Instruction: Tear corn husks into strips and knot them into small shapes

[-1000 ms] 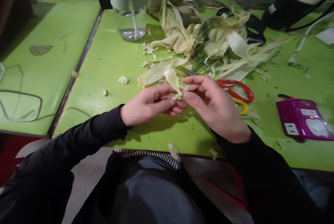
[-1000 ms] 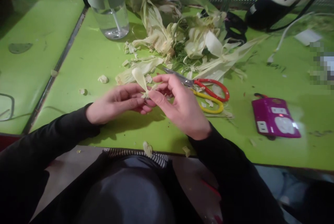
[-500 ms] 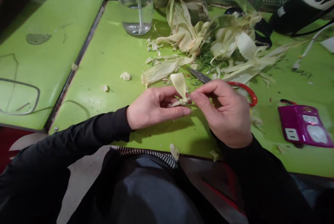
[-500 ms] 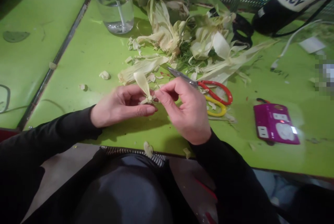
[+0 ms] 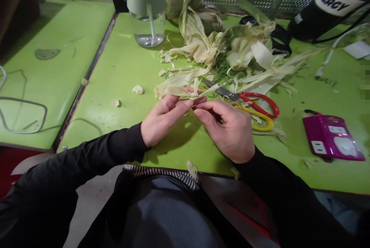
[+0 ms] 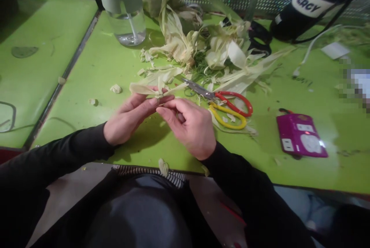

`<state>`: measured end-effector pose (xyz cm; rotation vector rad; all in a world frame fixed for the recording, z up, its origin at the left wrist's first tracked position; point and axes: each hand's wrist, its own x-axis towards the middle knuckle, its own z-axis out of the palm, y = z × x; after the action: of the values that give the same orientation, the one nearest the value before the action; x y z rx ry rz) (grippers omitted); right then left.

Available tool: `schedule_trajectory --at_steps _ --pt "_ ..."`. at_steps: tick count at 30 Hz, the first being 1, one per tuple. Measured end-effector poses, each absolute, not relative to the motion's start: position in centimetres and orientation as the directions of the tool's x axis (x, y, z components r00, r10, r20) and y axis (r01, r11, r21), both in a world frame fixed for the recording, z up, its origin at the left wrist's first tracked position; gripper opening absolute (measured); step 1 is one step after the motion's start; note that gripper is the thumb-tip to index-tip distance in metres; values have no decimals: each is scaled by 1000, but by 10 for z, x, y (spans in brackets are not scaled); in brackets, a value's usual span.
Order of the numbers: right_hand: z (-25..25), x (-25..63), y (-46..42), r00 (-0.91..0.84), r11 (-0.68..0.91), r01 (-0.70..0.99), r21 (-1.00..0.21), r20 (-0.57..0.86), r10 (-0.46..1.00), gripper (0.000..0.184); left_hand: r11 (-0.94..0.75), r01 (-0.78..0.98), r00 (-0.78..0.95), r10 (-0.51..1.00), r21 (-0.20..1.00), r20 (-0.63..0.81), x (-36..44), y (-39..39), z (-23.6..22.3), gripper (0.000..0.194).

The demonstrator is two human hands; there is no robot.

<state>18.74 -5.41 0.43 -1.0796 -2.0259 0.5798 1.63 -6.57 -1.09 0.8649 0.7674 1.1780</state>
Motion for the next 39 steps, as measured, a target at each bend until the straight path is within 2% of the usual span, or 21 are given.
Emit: schedule_trajectory --at_steps 5,8,10,15,20,26,30,34,36,39 --pt "2 183 -51 -297 239 351 -905 134 945 24 80 -445 179 984 892 2 20 -69 -14 26" --pt "1 182 -49 -318 81 253 -964 -4 948 30 62 -418 184 983 906 18 23 -72 -15 24" --pt "1 182 -48 -327 47 225 -973 -30 945 30 44 -380 189 981 924 31 23 -71 -16 22" --pt "2 182 -51 -344 194 326 -925 76 936 20 81 -379 195 981 922 -6 20 -66 -20 28" --pt "5 182 -57 -401 451 450 -771 277 873 23 129 -415 192 980 901 -52 17 -65 -19 31" --pt "3 183 -61 -497 618 453 -642 393 773 23 87 -419 168 986 904 -17 18 -65 -16 28" --pt "3 185 -58 -517 654 447 -611 420 746 21 160 -443 221 973 882 -65 14 -58 -18 29" --pt "7 193 -47 -324 583 541 -607 489 810 15 284 -430 310 938 857 -155 11 -55 -16 18" --pt "7 197 -42 -337 567 556 -607 459 822 19 316 -423 348 922 849 -170 11 -56 -14 14" --pt "6 199 -38 -376 573 498 -650 434 819 14 342 -396 395 901 853 -178 12 -59 -11 17"
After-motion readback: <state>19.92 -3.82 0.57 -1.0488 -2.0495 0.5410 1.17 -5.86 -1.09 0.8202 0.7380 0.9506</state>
